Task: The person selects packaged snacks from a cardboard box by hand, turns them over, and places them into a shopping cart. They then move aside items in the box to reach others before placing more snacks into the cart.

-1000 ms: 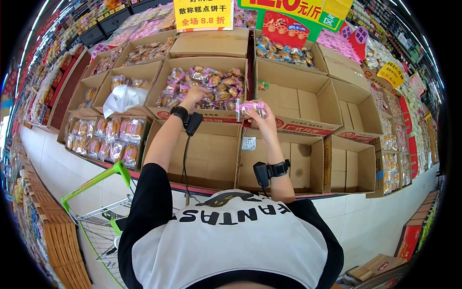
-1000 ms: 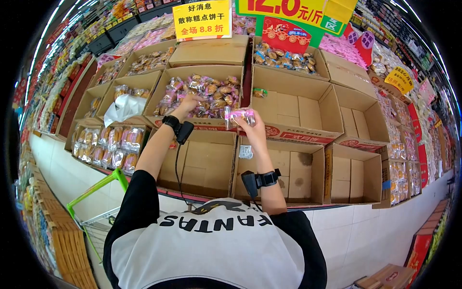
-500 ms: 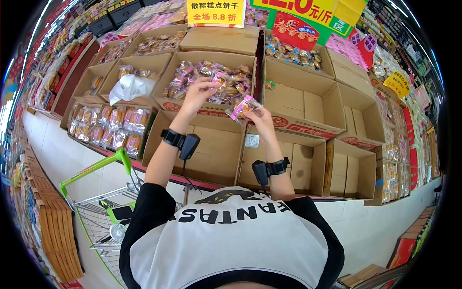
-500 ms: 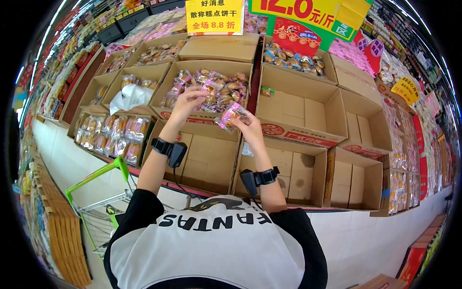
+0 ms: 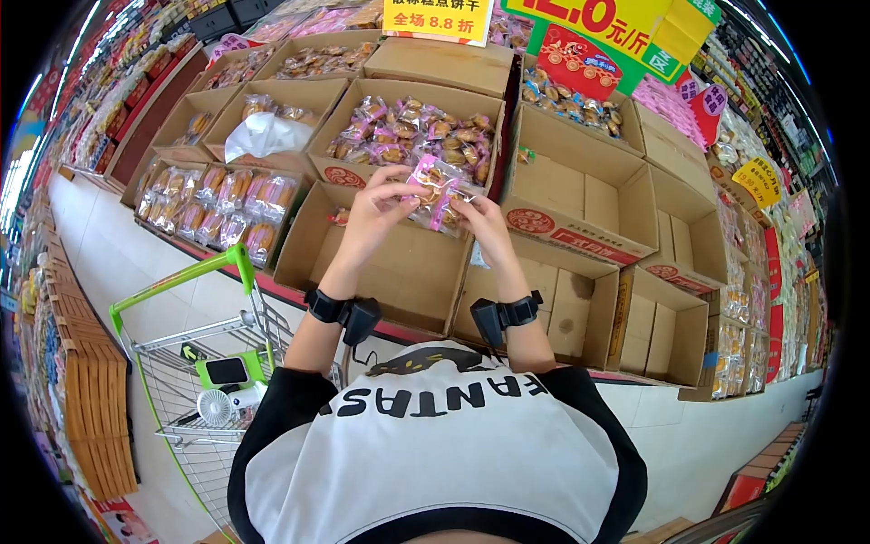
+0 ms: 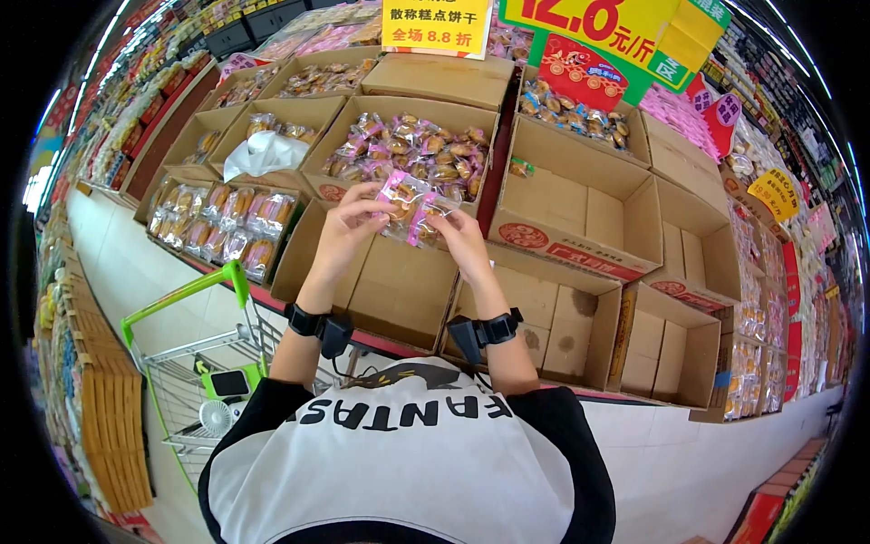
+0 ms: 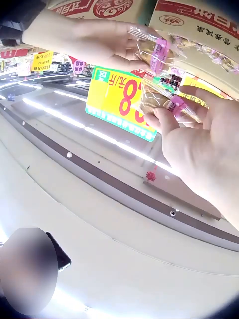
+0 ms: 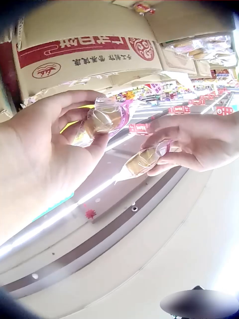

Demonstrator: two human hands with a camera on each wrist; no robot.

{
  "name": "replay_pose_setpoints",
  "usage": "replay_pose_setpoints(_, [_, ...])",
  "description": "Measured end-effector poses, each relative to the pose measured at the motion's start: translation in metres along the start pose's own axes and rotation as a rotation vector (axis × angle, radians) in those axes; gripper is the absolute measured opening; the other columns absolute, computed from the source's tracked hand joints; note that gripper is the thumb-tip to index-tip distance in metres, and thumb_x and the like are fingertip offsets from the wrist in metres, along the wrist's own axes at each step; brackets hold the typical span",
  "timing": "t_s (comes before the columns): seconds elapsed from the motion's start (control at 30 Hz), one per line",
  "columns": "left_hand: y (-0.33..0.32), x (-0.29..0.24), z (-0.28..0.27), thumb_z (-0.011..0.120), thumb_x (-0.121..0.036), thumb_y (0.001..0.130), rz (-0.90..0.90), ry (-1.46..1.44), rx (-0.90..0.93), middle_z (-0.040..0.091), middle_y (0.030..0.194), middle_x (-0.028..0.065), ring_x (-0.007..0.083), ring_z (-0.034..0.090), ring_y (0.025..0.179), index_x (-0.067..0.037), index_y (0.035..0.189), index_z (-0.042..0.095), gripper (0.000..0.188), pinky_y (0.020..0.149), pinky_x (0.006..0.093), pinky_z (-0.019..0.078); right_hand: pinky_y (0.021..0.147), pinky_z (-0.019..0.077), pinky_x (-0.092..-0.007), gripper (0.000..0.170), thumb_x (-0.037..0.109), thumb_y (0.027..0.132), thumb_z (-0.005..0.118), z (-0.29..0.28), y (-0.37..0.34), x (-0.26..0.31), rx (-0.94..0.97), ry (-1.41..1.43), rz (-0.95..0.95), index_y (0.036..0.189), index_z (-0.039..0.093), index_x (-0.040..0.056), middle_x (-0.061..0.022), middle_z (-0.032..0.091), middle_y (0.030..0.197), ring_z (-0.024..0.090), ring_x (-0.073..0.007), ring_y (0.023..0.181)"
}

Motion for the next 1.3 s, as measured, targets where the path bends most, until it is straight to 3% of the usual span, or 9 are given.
replay_pose_setpoints(0.4, [-0.047,0.018,-0.002,0.058,0.001,0.070,0.156,0.329,-0.176,0.046,0.105,0.0081,0.0188,0.047,0.098,-0.007,0.084,0.062,0.017,0.079,0.0268,0.0404,0.069,0.0451,-0.0271,0.027,0.019,0.084,0.044,0.036,-0.020,-0.008,0.176,0.283,0.130,0.104,0.048,0.0021,-0.0074,0.056,0.091,0.055,-0.0153,0.081])
replay_pose_setpoints(0.47, [-0.056,0.020,-0.006,0.056,0.002,0.072,0.138,0.293,-0.176,0.044,0.106,0.0072,0.0171,0.045,0.099,-0.005,0.086,0.060,0.016,0.078,0.0259,0.0405,0.073,0.0455,-0.0325,0.031,0.019,0.086,0.037,0.040,-0.024,-0.010,0.222,0.247,0.138,0.110,0.043,-0.0005,-0.0108,0.055,0.099,0.056,-0.0200,0.085])
replay_pose_setpoints(0.6, [-0.075,0.026,-0.012,0.054,0.002,0.075,0.082,0.138,-0.208,0.042,0.108,0.0067,0.0156,0.044,0.100,-0.003,0.089,0.058,0.015,0.078,0.0254,0.0396,0.074,0.0451,-0.0312,0.033,0.025,0.085,0.038,0.054,-0.029,-0.012,0.301,0.330,0.146,0.105,0.046,-0.0009,-0.0118,0.056,0.090,0.056,-0.0198,0.081])
replay_pose_setpoints(0.8, [-0.110,0.017,-0.024,0.055,0.000,0.074,0.023,0.088,-0.332,0.043,0.105,0.0072,0.0162,0.046,0.097,-0.005,0.087,0.060,0.015,0.080,0.0260,0.0386,0.075,0.0447,-0.0323,0.039,0.026,0.086,0.036,0.078,-0.036,-0.022,0.479,0.335,0.203,0.111,0.041,-0.0024,-0.0141,0.053,0.100,0.055,-0.0220,0.086])
replay_pose_setpoints(0.93, [-0.140,0.019,-0.041,0.056,0.000,0.073,0.029,0.139,-0.418,0.043,0.104,0.0060,0.0151,0.046,0.095,-0.005,0.096,0.054,0.023,0.079,0.0259,0.0390,0.078,0.0439,-0.0308,0.041,0.027,0.085,0.041,0.105,-0.048,-0.022,0.635,0.272,0.256,0.116,0.038,0.0003,-0.0123,0.050,0.107,0.054,-0.0193,0.090])
replay_pose_setpoints(1.03, [-0.167,0.007,-0.047,0.062,-0.002,0.070,-0.057,0.082,-0.546,0.044,0.104,0.0060,0.0149,0.047,0.091,-0.006,0.108,0.036,0.047,0.076,0.0262,0.0404,0.078,0.0437,-0.0287,0.043,0.019,0.081,0.052,0.130,-0.063,-0.018,0.740,0.122,0.207,0.118,0.036,0.0019,-0.0109,0.050,0.108,0.053,-0.0165,0.091])
replay_pose_setpoints(1.1, [-0.184,0.000,-0.051,0.062,-0.003,0.070,-0.073,0.105,-0.607,0.044,0.103,0.0069,0.0148,0.048,0.091,-0.005,0.109,0.035,0.048,0.077,0.0261,0.0406,0.078,0.0438,-0.0275,0.047,0.013,0.078,0.057,0.145,-0.071,-0.014,0.822,0.019,0.127,0.118,0.036,0.0025,-0.0105,0.050,0.108,0.053,-0.0151,0.091])
replay_pose_setpoints(1.17, [-0.203,-0.010,-0.054,0.062,-0.002,0.070,-0.210,0.021,-0.634,0.046,0.103,0.0091,0.0147,0.048,0.092,-0.003,0.111,0.035,0.049,0.077,0.0259,0.0409,0.076,0.0446,-0.0262,0.051,0.005,0.073,0.061,0.159,-0.079,-0.017,0.906,0.097,0.254,0.117,0.036,0.0022,-0.0102,0.050,0.107,0.052,-0.0144,0.092])
replay_pose_setpoints(1.3, [-0.248,-0.010,-0.062,0.059,-0.004,0.074,-0.178,-0.059,-0.571,0.048,0.105,0.0079,0.0132,0.047,0.096,-0.002,0.115,0.035,0.047,0.076,0.0260,0.0417,0.073,0.0455,-0.0263,0.046,0.010,0.074,0.061,0.186,-0.097,-0.036,1.117,0.067,0.264,0.113,0.037,0.0029,-0.0104,0.052,0.103,0.053,-0.0143,0.090])
Point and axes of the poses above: each hand's wrist, its own y-axis towards the middle knuckle, its own z-axis out of the palm, x = y × z, the point moved 2 cm from there along y, towards the middle knuckle
